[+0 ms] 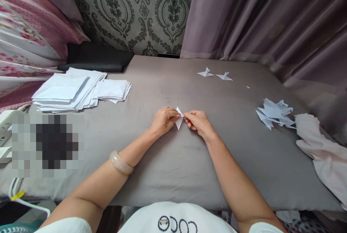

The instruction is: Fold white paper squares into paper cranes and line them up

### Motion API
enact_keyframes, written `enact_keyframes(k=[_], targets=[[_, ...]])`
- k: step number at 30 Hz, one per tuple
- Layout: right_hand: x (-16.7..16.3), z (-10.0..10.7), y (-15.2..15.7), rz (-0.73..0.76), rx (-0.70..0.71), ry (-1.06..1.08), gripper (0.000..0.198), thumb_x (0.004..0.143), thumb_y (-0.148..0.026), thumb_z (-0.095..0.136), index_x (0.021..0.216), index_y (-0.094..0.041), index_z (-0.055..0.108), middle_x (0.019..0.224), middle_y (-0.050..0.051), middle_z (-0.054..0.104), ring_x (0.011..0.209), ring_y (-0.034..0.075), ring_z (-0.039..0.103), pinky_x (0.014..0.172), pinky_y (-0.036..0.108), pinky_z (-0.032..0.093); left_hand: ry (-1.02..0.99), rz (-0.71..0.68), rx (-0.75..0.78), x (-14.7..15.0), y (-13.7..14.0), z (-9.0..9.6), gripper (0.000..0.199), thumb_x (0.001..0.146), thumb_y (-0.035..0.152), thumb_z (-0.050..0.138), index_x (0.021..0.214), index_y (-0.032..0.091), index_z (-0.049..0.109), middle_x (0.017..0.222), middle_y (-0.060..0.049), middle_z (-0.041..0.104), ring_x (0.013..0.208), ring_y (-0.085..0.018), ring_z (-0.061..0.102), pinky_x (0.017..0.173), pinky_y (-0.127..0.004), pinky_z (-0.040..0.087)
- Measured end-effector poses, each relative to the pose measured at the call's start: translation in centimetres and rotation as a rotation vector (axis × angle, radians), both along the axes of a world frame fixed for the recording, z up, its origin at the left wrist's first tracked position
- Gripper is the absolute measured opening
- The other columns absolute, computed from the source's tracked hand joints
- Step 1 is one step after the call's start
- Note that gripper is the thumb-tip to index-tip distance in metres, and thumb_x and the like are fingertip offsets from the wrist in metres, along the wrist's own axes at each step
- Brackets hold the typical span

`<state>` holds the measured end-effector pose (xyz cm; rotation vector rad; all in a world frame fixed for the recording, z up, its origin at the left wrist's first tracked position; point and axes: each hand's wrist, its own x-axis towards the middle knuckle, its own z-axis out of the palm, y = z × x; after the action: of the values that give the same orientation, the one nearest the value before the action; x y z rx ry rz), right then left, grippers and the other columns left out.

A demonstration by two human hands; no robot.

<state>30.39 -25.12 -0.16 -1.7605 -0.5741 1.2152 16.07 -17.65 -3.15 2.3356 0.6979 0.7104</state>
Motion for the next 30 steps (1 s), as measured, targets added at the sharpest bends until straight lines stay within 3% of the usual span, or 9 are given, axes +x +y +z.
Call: enact_keyframes(k=[6,10,16,21,25,30], targets=[[0.2,-0.2,-0.2,-0.038,0.039,0.012,0.012,0.071,-0.021,0.06,0.062,-0.015,0.056,0.047,-0.006,0.049,0.033,0.002,0.038,0.029,0.014,0.021,0.021,0.107,0.008,0.0,-0.1,0.4,0.016,0.084,0.018,0.059,0.084,0.023,0.074,0.092,-0.003,0.074,0.085,-0.019,0.064,0.079,-0.032,0.046],[0.2,-0.6,-0.1,-0.063,0.067,0.011,0.011,0.074,-0.024,0.059,0.069,-0.015,0.057,0.05,-0.006,0.05,0.034,0.002,0.04,0.029,0.015,0.023,0.021,0.262,0.029,-0.1,0.2,0.4,0.014,0.082,0.02,0.061,0.079,0.024,0.073,0.09,-0.002,0.074,0.089,-0.021,0.063,0.085,-0.037,0.044],[0.0,-0.9,-0.1,-0.036,0.098,-0.015,0.012,0.076,-0.024,0.058,0.069,-0.014,0.056,0.049,-0.007,0.049,0.033,0.003,0.04,0.03,0.015,0.023,-0.065,0.564,0.005,-0.4,1.8,-0.6,0.016,0.086,0.026,0.055,0.086,0.021,0.071,0.086,-0.004,0.069,0.083,-0.018,0.058,0.081,-0.032,0.045],[0.1,-1.3,-0.3,-0.006,0.129,-0.047,0.013,0.075,-0.025,0.06,0.069,-0.014,0.056,0.051,-0.006,0.051,0.034,0.003,0.041,0.031,0.015,0.026,0.013,0.643,-0.069,-0.6,2.2,-1.0,0.016,0.076,0.022,0.062,0.091,0.019,0.069,0.085,-0.004,0.062,0.084,-0.018,0.056,0.082,-0.031,0.046],[0.3,-1.9,-0.4,0.024,0.139,-0.089,0.014,0.074,-0.027,0.06,0.07,-0.015,0.057,0.051,-0.005,0.052,0.035,0.003,0.043,0.032,0.015,0.028,0.03,0.749,-0.075,-0.6,1.7,-0.7,0.014,0.073,0.022,0.063,0.086,0.017,0.067,0.099,-0.008,0.058,0.098,-0.022,0.053,0.088,-0.033,0.045],[0.5,-2.4,-0.3,0.097,0.136,-0.142,0.013,0.074,-0.028,0.06,0.069,-0.016,0.057,0.048,-0.005,0.054,0.032,0.003,0.042,0.034,0.015,0.029,0.079,0.765,-0.075,-0.8,1.9,-0.7,0.009,0.073,0.022,0.061,0.076,0.018,0.068,0.098,-0.009,0.059,0.103,-0.024,0.053,0.093,-0.034,0.043]])
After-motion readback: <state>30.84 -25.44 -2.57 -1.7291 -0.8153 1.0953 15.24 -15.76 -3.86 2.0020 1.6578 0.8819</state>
